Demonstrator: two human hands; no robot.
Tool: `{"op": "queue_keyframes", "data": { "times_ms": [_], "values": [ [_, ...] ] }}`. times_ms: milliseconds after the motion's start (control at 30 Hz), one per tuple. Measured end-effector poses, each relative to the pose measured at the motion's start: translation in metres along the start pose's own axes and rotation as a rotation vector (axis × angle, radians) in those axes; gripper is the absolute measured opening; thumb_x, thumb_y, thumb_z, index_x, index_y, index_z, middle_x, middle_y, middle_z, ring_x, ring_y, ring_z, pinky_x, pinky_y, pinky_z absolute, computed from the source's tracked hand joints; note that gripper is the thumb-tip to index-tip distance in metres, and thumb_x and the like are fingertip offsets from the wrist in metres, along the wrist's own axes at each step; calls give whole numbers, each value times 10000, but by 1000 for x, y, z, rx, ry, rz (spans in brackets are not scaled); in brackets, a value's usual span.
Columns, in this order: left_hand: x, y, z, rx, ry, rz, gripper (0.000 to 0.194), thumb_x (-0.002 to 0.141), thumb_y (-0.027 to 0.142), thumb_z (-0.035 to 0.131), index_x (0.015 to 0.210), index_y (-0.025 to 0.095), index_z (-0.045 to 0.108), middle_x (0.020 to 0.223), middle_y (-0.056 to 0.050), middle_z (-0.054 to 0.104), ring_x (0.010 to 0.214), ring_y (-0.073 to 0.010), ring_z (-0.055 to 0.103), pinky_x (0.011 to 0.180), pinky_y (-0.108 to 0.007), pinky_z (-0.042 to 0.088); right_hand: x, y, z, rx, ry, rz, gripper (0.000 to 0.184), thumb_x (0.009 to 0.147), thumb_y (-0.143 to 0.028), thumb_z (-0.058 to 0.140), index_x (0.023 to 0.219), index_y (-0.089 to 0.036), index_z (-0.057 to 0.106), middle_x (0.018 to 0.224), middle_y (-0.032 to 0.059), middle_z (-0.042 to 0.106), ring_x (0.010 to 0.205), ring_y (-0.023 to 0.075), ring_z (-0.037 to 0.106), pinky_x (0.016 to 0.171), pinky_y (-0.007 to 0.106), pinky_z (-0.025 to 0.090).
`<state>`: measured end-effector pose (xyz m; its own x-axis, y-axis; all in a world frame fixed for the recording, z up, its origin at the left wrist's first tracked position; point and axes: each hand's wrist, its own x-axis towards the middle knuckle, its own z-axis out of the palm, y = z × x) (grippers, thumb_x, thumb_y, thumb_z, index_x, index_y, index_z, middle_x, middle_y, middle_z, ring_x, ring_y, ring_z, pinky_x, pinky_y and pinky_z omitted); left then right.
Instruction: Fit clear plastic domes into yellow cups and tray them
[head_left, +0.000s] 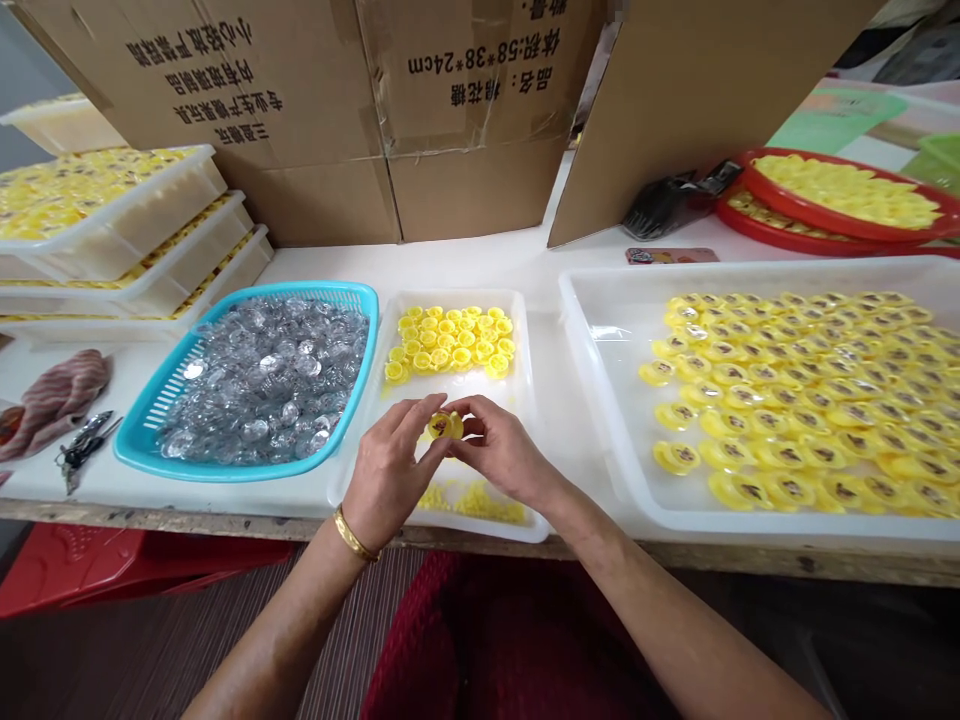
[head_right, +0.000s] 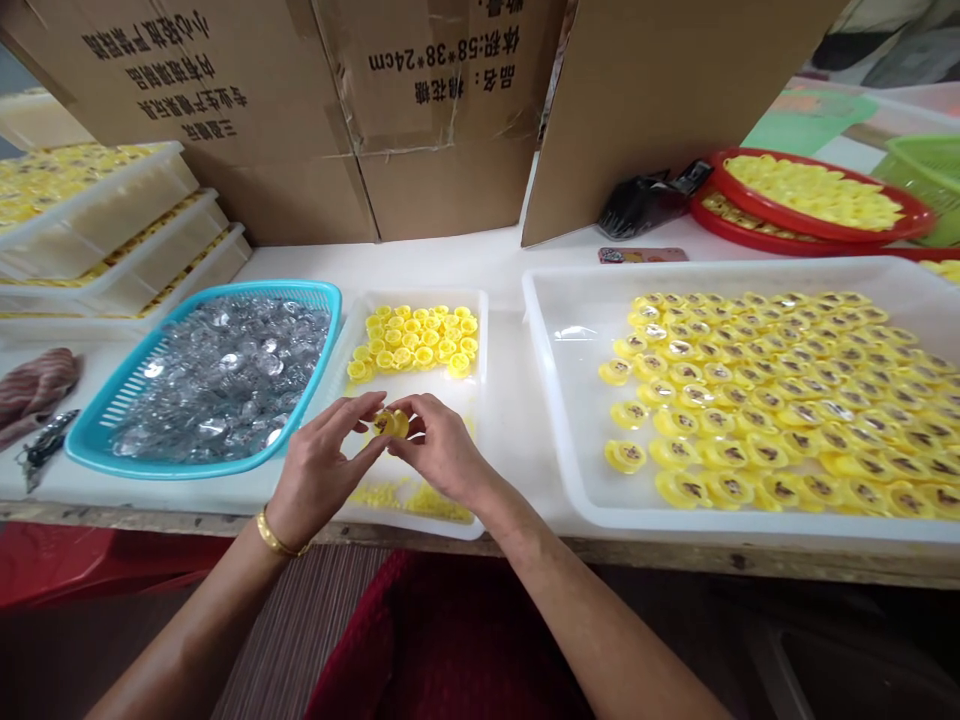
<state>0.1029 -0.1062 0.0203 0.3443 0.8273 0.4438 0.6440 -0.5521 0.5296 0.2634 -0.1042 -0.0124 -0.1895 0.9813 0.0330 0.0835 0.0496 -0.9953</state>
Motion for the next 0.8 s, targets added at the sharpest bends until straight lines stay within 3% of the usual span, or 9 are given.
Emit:
{"op": "queue_keyframes", "data": {
  "times_ms": [200, 800],
  "values": [
    [1, 2, 3, -5, -5, 5, 259, 827, 186, 615, 1086, 197, 621, 991, -77, 675, 900, -194, 639, 779, -315, 527, 0, 2, 0, -47, 10, -38, 258, 773, -218, 650, 1026, -223, 602, 986, 47, 590, 813, 153, 629, 717, 323, 575],
    [2, 11, 7, 54, 76, -48, 155, 815, 187, 646, 969, 168, 662, 841, -41, 638, 767, -163, 614, 678, -287, 493, 0, 0, 2, -123, 84, -122, 210, 768, -166, 628, 975, -198, 613, 968, 45, 554, 805, 139, 613, 693, 293, 565]
  ]
}}
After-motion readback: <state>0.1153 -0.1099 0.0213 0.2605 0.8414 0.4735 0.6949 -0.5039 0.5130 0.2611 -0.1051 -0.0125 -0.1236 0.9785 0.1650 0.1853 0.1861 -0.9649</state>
